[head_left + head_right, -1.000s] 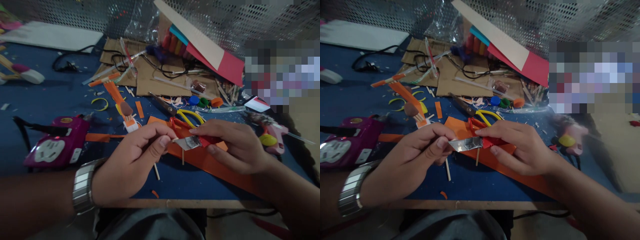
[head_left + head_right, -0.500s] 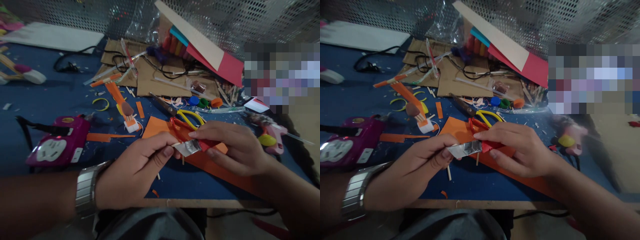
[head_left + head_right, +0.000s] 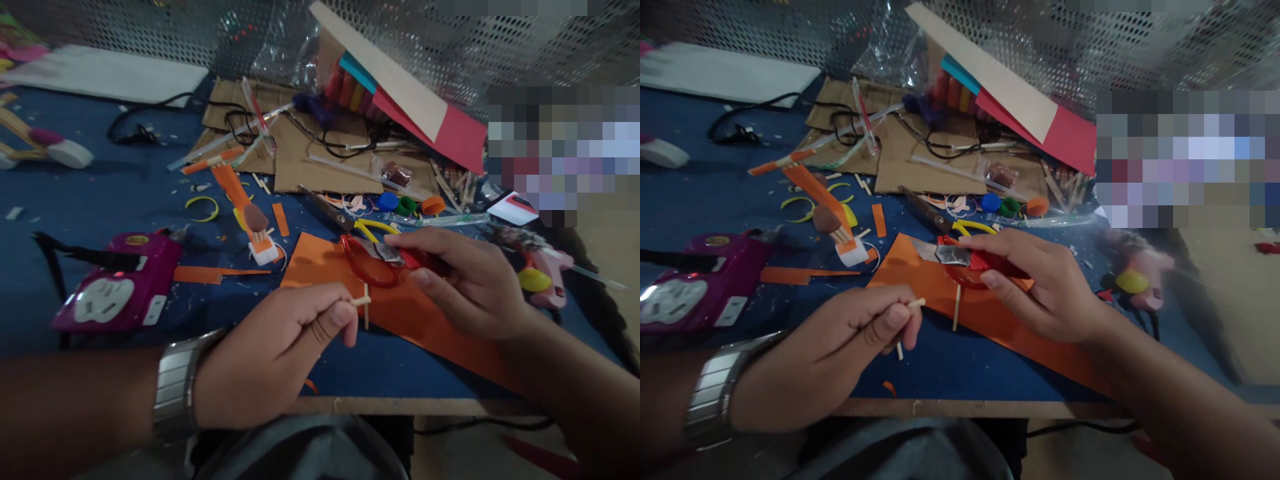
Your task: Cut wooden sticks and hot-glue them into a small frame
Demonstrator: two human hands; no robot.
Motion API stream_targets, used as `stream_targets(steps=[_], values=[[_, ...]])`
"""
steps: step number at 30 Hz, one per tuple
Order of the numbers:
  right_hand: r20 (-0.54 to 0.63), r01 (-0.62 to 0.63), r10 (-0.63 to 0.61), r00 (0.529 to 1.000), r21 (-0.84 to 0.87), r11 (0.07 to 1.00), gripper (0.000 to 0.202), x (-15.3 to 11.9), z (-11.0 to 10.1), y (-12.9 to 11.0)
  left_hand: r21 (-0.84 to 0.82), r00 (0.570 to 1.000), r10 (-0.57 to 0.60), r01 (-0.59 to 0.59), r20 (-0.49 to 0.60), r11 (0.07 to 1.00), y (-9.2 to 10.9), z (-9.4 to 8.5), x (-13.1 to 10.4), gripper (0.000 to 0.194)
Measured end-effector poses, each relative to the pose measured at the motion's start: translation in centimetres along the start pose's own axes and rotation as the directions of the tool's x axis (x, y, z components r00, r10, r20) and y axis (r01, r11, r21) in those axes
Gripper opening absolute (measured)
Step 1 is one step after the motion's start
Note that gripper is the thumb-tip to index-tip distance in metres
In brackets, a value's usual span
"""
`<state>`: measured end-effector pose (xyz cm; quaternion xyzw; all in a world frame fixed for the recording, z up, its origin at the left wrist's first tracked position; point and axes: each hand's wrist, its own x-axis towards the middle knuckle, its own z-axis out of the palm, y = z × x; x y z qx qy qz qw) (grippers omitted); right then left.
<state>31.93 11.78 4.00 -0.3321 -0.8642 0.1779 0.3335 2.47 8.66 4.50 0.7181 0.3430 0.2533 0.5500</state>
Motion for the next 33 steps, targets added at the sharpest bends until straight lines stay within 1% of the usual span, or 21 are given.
stream_targets(steps=[2,4,8,10,13,21,28,33], values=[[-0.008,0.011,-0.011,1.0,0.017,1.0,0.048,-0.05,-0.22,-0.08,-0.026,0.999,-0.021,0.02,-0.051,0.999,-0.1,-0.16,0.16,0.054],[0.004,0.039,-0.039,0.999,0.048,0.998,0.049,-0.03,-0.42,-0.16,-0.071,0.996,-0.053,0.047,-0.076,0.996,-0.25,-0.21,0.27,0.055],[0.052,0.101,-0.107,0.993,0.106,0.989,0.048,0.18,-0.57,-0.22,-0.187,0.993,-0.086,0.07,-0.079,0.98,-0.64,-0.05,0.28,0.054],[0.061,0.13,-0.138,0.989,0.115,0.985,0.047,0.29,-0.55,-0.19,-0.216,0.993,-0.092,0.074,-0.076,0.974,-0.76,0.02,0.25,0.053],[0.076,0.157,-0.165,0.983,0.103,0.982,0.048,0.35,-0.51,-0.13,-0.21,0.992,-0.092,0.073,-0.081,0.975,-0.7,-0.01,0.27,0.052],[0.094,0.138,-0.145,0.985,0.077,0.987,0.049,0.35,-0.62,-0.09,-0.128,0.993,-0.057,0.043,-0.103,0.991,-0.27,-0.24,0.31,0.052],[0.096,0.137,-0.143,0.985,0.064,0.988,0.047,0.3,-0.72,-0.04,-0.123,0.992,-0.065,0.052,-0.111,0.991,-0.13,-0.18,0.29,0.049],[0.098,0.143,-0.15,0.984,0.071,0.987,0.048,0.38,-0.71,-0.05,-0.112,0.993,-0.048,0.036,-0.111,0.993,-0.17,-0.21,0.4,0.049]])
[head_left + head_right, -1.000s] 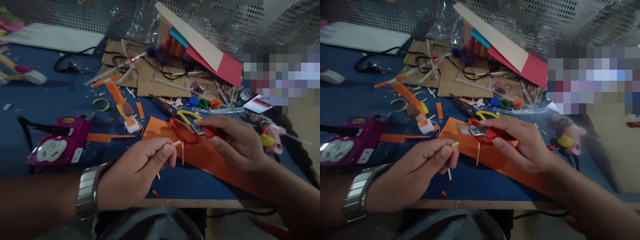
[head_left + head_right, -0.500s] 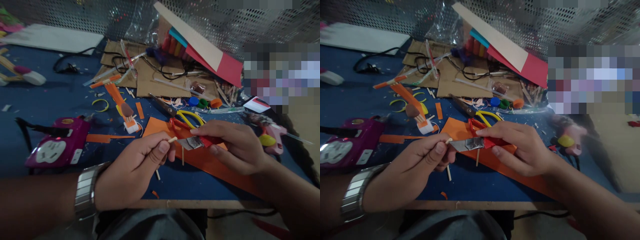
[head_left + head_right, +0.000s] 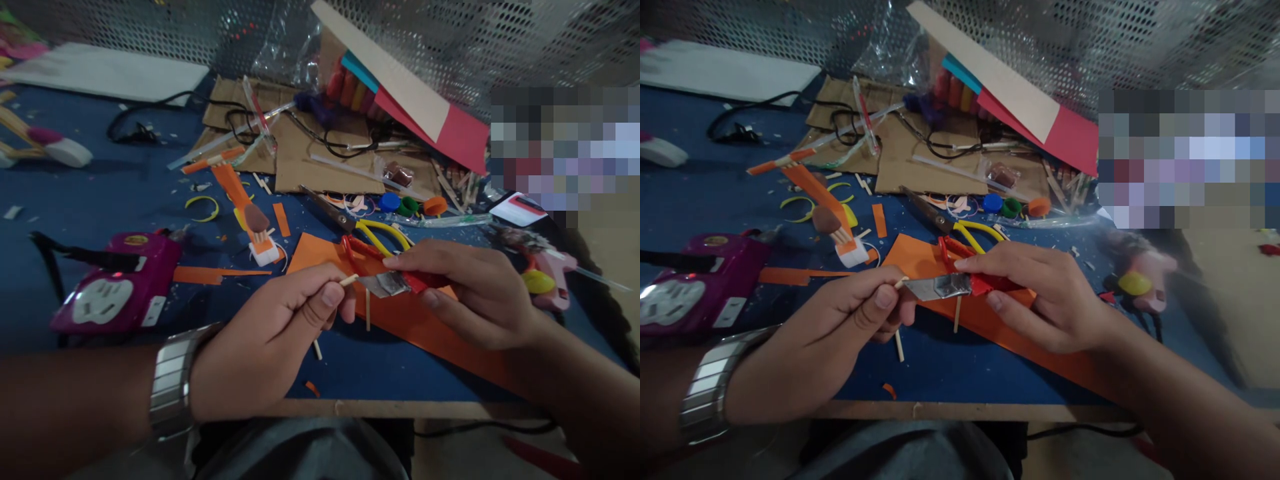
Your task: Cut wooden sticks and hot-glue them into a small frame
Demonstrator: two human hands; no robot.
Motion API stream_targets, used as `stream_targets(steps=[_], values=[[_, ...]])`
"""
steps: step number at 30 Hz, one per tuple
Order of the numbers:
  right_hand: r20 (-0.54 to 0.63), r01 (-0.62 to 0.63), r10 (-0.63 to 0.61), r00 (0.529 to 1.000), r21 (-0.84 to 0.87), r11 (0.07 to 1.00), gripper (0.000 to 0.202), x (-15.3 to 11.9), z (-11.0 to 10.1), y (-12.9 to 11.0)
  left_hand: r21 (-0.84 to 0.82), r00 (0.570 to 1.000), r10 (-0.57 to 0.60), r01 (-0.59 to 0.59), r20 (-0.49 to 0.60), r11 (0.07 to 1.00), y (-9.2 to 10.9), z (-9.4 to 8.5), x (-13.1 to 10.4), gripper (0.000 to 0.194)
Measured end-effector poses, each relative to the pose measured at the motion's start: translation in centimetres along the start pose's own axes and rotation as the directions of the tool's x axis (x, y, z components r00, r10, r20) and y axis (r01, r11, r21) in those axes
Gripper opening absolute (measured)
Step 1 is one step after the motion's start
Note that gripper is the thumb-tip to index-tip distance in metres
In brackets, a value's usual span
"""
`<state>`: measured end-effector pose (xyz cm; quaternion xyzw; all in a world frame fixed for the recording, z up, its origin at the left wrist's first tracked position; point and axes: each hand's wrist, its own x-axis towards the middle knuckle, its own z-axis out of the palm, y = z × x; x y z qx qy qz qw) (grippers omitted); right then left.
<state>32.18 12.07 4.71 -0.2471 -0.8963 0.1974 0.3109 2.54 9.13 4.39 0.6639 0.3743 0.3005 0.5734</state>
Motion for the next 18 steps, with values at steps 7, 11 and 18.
stream_targets(steps=[7,11,18], values=[[0.016,-0.01,0.01,1.0,0.005,1.0,0.05,0.01,0.21,-0.43,0.015,0.999,0.043,-0.044,0.015,0.999,-0.29,-0.1,-0.11,0.047],[0.025,-0.021,0.02,0.999,0.011,1.0,0.049,-0.04,0.33,-0.65,0.026,0.999,0.035,-0.036,0.035,0.999,-0.1,-0.09,-0.19,0.045],[0.035,-0.026,0.026,0.999,0.009,1.0,0.045,-0.25,0.32,-0.71,0.039,0.998,0.044,-0.045,0.038,0.998,-0.14,-0.09,0.19,0.036]])
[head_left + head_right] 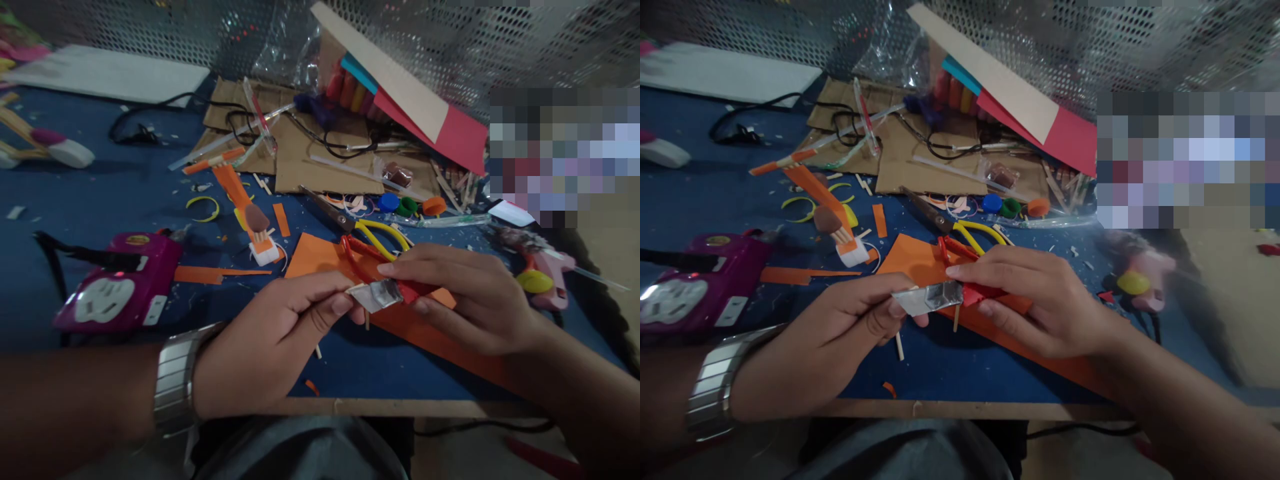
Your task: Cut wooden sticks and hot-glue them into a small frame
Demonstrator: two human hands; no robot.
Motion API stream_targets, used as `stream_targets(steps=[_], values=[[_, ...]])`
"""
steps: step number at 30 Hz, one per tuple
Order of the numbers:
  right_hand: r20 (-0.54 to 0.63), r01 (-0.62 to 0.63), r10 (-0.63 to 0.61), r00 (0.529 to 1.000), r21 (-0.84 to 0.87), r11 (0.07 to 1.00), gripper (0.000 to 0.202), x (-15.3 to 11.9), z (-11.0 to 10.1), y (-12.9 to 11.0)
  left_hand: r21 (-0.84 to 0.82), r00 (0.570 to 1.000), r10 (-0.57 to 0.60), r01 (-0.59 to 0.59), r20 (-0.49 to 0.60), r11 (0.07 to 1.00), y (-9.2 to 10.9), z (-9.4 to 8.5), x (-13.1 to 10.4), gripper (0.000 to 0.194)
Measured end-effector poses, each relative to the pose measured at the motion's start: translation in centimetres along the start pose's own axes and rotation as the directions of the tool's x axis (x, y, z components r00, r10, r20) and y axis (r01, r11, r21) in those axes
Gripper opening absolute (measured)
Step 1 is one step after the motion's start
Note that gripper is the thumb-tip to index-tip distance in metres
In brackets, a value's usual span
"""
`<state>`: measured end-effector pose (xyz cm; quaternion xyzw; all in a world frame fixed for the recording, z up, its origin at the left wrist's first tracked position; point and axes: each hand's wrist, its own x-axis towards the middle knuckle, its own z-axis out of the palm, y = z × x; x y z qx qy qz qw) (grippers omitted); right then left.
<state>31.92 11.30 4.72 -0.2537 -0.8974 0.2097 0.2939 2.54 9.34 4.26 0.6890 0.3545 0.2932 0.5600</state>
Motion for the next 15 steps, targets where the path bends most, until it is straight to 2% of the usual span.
stream_targets(steps=[15], values=[[0.012,0.016,-0.016,1.0,-0.014,1.0,0.041,-0.01,0.2,0.0,0.053,0.997,0.074,-0.074,-0.003,0.996,0.26,-0.15,0.4,0.029]])
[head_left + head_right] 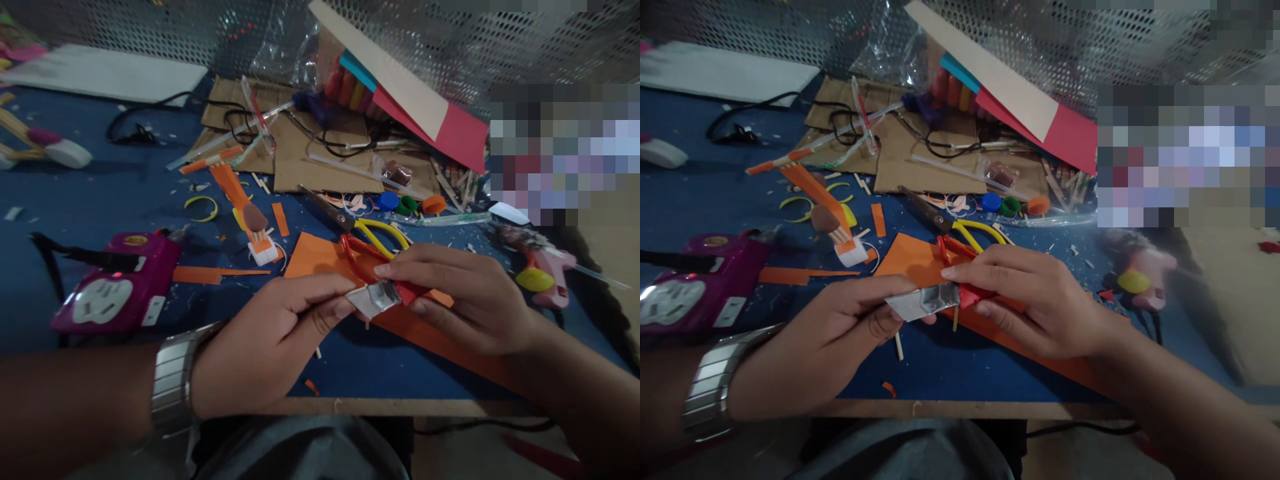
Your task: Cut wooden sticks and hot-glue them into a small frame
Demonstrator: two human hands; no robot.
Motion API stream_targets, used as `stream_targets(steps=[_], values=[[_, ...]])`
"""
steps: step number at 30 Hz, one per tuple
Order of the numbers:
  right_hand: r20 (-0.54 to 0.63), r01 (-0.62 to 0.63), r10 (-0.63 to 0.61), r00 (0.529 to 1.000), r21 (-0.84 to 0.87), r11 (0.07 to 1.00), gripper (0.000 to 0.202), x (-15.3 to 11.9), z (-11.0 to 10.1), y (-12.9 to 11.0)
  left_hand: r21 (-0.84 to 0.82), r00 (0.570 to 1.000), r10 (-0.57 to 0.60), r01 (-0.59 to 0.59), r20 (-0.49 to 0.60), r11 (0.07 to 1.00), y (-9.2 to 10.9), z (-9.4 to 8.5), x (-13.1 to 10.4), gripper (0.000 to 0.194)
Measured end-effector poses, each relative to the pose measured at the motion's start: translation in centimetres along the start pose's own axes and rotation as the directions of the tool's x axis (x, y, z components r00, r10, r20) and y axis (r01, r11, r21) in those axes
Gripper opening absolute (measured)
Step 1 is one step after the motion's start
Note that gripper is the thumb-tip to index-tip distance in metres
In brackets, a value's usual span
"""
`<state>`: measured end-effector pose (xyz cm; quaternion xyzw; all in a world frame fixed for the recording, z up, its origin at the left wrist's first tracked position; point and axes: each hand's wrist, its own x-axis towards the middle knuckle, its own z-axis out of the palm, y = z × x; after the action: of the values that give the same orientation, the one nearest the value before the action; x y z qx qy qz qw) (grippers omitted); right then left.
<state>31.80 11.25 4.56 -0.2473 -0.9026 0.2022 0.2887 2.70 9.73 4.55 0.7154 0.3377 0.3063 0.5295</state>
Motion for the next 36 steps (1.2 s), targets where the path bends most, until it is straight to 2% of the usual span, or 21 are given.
stream_targets(steps=[5,11,18,23,30,36], values=[[0.009,0.0,0.0,1.0,0.022,1.0,0.041,0.17,0.3,-0.18,-0.031,0.999,-0.017,0.018,0.034,0.999,-0.21,0.24,-0.31,0.029],[-0.051,-0.06,0.059,0.997,-0.022,0.998,0.044,0.12,0.03,0.2,-0.01,0.999,-0.039,0.038,-0.019,0.999,0.03,0.33,-0.68,0.034],[-0.074,-0.033,0.033,0.997,0.002,0.999,0.046,-0.07,-0.22,0.47,-0.195,0.99,-0.139,0.129,-0.037,0.972,-0.61,0.56,-0.87,0.045],[-0.061,-0.044,0.045,0.997,0.006,0.999,0.047,-0.16,-0.22,0.46,-0.245,0.985,-0.169,0.157,-0.031,0.957,-0.71,0.59,-0.84,0.047],[-0.071,-0.078,0.077,0.995,-0.006,0.997,0.048,-0.17,-0.27,0.41,-0.239,0.983,-0.182,0.171,-0.026,0.956,-0.55,0.56,-0.82,0.05],[-0.048,-0.062,0.061,0.997,-0.019,0.998,0.047,-0.12,-0.33,0.55,-0.153,0.987,-0.159,0.156,-0.006,0.976,-0.45,0.27,-0.88,0.05]])
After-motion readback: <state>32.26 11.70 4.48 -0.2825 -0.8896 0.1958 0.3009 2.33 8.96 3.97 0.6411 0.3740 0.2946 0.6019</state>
